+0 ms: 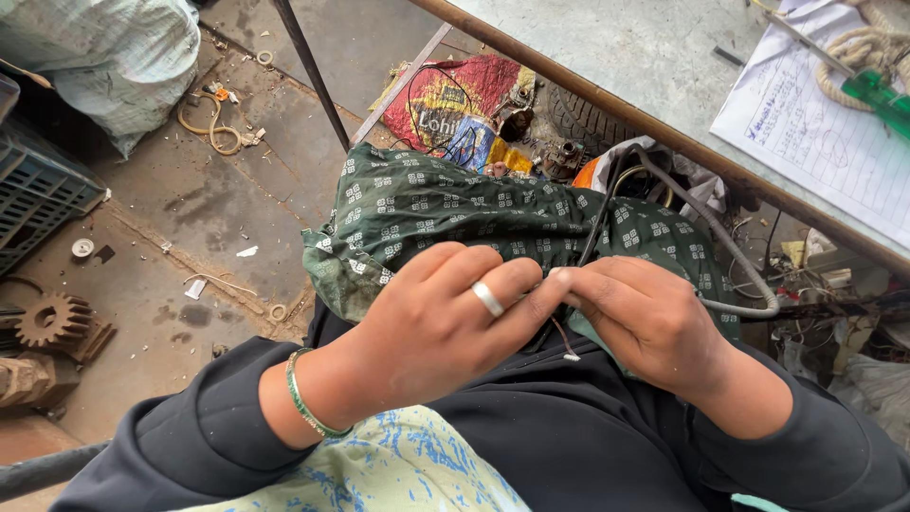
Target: The person strips the outer insulation from a black cable and the inner insulation from multiple colored wires using a pair of cutters. They twist the exposed copper strands and remove the cut insulation.
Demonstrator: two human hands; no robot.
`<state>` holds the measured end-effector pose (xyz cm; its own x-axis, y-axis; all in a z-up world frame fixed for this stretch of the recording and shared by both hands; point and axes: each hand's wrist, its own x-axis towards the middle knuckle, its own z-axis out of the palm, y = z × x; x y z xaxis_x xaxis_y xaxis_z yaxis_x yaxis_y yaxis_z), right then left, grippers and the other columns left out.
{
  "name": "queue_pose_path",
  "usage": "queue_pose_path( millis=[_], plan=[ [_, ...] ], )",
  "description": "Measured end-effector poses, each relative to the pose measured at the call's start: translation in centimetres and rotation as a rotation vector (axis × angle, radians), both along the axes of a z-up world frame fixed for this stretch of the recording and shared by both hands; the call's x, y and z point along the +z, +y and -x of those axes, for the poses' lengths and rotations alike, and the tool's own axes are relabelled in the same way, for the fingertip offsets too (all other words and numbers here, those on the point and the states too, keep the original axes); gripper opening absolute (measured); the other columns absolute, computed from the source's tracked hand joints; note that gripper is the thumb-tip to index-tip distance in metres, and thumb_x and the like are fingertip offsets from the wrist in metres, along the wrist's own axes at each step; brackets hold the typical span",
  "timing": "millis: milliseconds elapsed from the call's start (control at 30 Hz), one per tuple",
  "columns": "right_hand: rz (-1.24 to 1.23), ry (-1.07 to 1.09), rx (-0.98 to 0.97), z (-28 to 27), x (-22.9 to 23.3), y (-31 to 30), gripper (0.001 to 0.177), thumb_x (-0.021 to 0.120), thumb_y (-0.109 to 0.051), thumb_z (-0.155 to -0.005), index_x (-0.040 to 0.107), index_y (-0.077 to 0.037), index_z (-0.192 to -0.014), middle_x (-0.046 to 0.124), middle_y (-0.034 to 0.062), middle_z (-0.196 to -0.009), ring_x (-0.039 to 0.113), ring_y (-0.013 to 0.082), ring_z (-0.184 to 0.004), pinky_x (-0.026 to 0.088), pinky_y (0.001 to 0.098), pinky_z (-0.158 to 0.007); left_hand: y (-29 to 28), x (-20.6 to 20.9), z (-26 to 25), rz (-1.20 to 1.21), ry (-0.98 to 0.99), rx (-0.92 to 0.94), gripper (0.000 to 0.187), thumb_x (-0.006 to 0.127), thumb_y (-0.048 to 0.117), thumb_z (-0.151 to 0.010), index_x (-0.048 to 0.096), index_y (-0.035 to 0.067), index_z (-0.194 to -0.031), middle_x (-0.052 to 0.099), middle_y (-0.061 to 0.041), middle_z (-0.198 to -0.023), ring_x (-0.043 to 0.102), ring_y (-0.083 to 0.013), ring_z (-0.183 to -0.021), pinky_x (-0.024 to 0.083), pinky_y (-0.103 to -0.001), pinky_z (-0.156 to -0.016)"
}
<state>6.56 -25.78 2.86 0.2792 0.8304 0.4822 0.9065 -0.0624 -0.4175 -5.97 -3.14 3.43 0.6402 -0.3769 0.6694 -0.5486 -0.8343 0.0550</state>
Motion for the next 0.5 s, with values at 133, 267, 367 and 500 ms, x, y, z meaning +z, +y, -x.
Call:
queue_pose_path(
  millis=[133, 267, 367, 500],
  plan=[
    [0.088, 0.085, -0.022, 0.4, 0.0, 0.0, 0.022, 0.073, -0.003, -0.088, 0.068, 0.002, -0.110, 0.071, 0.0158, -0.092, 0.071, 0.0308, -0.082, 0.056, 0.0384, -0.073, 0.6, -1.2, -1.4, 0.047, 0.198, -0.033, 0.027, 0.066, 0.017, -0.087, 0.071, 0.010, -0.113, 0.067, -0.002, -0.104, 0.063, -0.0208, -0.087, 0.053, -0.033, -0.076],
    [0.094, 0.118, -0.025, 0.5, 0.0, 0.1, 0.022, 0.073, -0.007, -0.090, 0.069, 0.000, -0.110, 0.073, 0.0155, -0.096, 0.072, 0.0298, -0.084, 0.057, 0.0371, -0.073, 1.1, -1.9, -2.3, 0.129, 0.240, -0.099, 0.017, 0.071, 0.025, -0.093, 0.071, 0.013, -0.106, 0.067, -0.001, -0.095, 0.066, -0.0216, -0.087, 0.053, -0.034, -0.071],
    [0.113, 0.153, -0.091, 0.6, -0.1, 0.3, 0.028, 0.076, -0.010, -0.085, 0.070, 0.000, -0.111, 0.074, 0.0149, -0.095, 0.069, 0.0257, -0.072, 0.056, 0.0355, -0.066, 1.6, -2.1, -2.7, 0.231, 0.245, -0.160, 0.019, 0.074, 0.025, -0.094, 0.072, 0.012, -0.108, 0.068, -0.002, -0.097, 0.068, -0.0223, -0.087, 0.054, -0.035, -0.073],
    [0.146, 0.218, -0.179, 0.6, -0.3, 0.5, 0.036, 0.082, -0.013, -0.081, 0.069, 0.000, -0.112, 0.073, 0.0133, -0.101, 0.065, 0.0191, -0.058, 0.053, 0.0310, -0.054, 1.8, -2.0, -2.6, 0.382, 0.267, -0.208, 0.016, 0.078, 0.020, -0.094, 0.072, 0.009, -0.105, 0.068, -0.005, -0.098, 0.069, -0.0239, -0.086, 0.056, -0.036, -0.075]
  ],
)
